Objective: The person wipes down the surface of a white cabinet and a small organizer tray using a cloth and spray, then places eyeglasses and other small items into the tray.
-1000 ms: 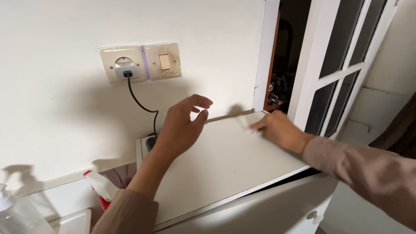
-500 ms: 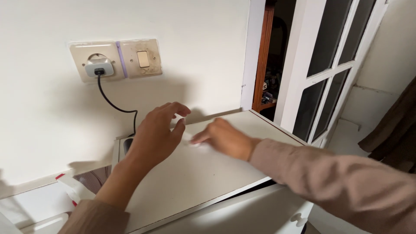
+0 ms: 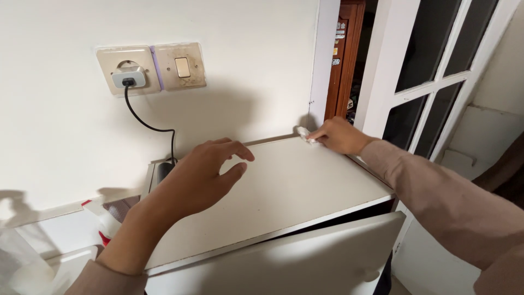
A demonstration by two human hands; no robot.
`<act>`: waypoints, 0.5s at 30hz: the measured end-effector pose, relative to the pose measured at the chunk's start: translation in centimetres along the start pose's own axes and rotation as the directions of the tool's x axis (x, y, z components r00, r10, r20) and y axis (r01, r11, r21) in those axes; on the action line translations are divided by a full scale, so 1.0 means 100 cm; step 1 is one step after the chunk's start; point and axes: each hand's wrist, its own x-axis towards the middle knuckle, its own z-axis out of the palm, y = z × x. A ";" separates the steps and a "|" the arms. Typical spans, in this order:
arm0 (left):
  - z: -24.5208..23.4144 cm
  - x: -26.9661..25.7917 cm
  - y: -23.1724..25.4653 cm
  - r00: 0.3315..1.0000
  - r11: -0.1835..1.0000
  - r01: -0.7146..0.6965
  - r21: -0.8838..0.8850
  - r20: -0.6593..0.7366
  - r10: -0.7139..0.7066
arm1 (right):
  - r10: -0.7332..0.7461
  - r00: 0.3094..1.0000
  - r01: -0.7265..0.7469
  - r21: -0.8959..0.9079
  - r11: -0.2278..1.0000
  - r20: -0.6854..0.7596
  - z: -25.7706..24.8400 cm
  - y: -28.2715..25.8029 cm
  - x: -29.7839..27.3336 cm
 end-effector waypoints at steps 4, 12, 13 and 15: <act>-0.003 -0.015 0.005 0.999 1.000 0.027 0.001 -0.019 -0.027 | -0.187 0.982 0.188 -0.052 0.981 0.029 -0.014 -0.010 -0.030; -0.019 -0.052 0.005 0.988 0.996 0.082 -0.019 -0.129 -0.084 | -0.041 0.997 0.044 -0.043 0.998 0.061 -0.063 -0.066 -0.156; -0.021 -0.056 0.004 0.979 0.986 0.161 -0.043 -0.122 -0.166 | 0.015 0.998 -0.012 -0.056 0.998 0.055 -0.065 -0.074 -0.166; -0.026 -0.068 0.000 0.962 0.968 0.243 -0.066 -0.116 -0.249 | 0.145 0.988 -0.140 -0.089 0.986 0.052 -0.065 -0.088 -0.182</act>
